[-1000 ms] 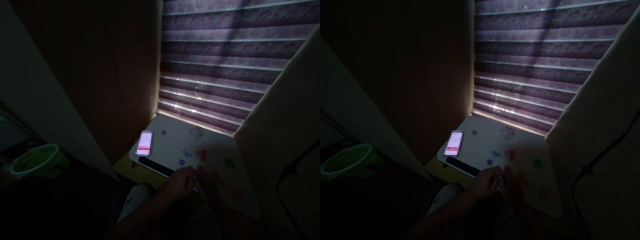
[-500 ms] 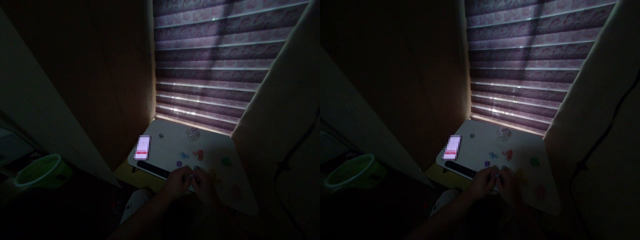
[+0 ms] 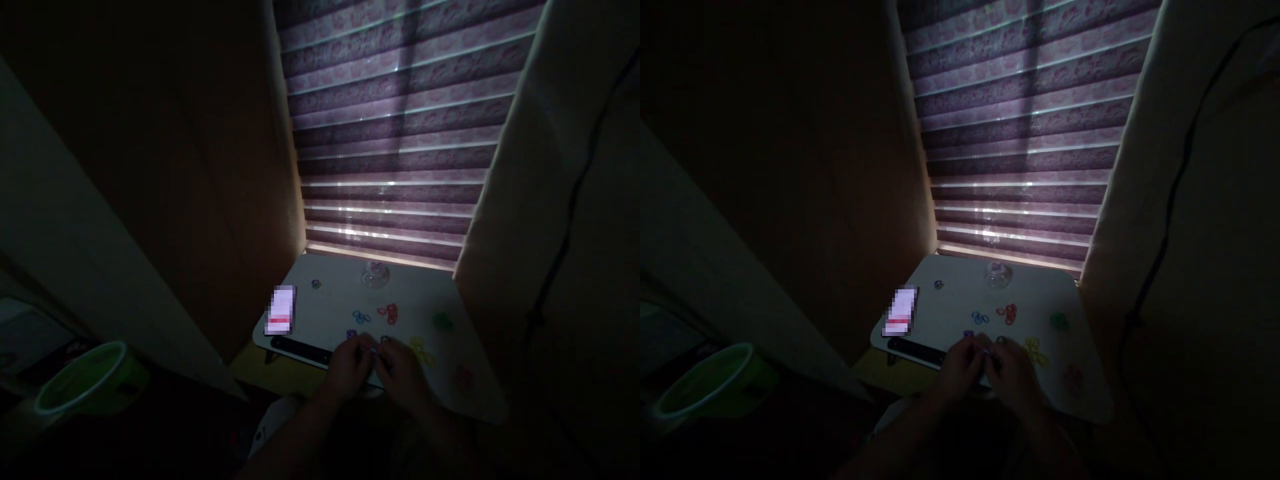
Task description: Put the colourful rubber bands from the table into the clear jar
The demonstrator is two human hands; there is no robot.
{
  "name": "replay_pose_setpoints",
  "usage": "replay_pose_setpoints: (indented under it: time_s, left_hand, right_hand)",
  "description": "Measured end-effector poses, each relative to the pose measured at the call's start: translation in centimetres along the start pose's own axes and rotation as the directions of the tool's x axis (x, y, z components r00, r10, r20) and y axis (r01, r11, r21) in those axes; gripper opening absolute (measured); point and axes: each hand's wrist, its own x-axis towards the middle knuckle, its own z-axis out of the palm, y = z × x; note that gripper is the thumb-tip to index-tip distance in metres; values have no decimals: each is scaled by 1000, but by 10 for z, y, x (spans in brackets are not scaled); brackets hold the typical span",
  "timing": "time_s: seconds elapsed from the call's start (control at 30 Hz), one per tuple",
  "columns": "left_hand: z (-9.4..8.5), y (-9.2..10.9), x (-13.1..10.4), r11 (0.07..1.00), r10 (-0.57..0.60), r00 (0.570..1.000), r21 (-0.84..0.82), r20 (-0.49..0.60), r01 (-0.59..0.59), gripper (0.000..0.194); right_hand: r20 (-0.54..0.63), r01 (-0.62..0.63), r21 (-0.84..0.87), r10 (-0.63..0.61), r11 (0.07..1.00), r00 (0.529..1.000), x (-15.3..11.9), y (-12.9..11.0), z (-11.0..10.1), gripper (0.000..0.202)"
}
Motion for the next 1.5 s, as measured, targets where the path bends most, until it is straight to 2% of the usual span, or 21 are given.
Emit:
replay_pose_setpoints:
  time_s: [0.2,0.63,0.93,1.27,1.5]
  left_hand:
    - [1,-2,1,999,4,1000,-35,-2,-4,7]
    - [-3,2,2,999,-19,999,35,37,18,8]
    - [-3,2,2,999,-16,999,44,35,14,9]
    - [0,1,2,993,-60,998,101,32,57,11]
    - [-2,3,2,996,-42,999,84,30,39,11]
  right_hand:
    - [-14,19,-5,-19,1000,1000,0,0,-1,18]
    - [-10,14,1,-14,1000,1000,-1,3,2,23]
    - [-13,48,50,-47,998,999,-1,6,2,5]
    - [-15,32,6,-32,999,999,-1,5,4,16]
    - [-13,14,-29,-15,999,1000,0,2,2,21]
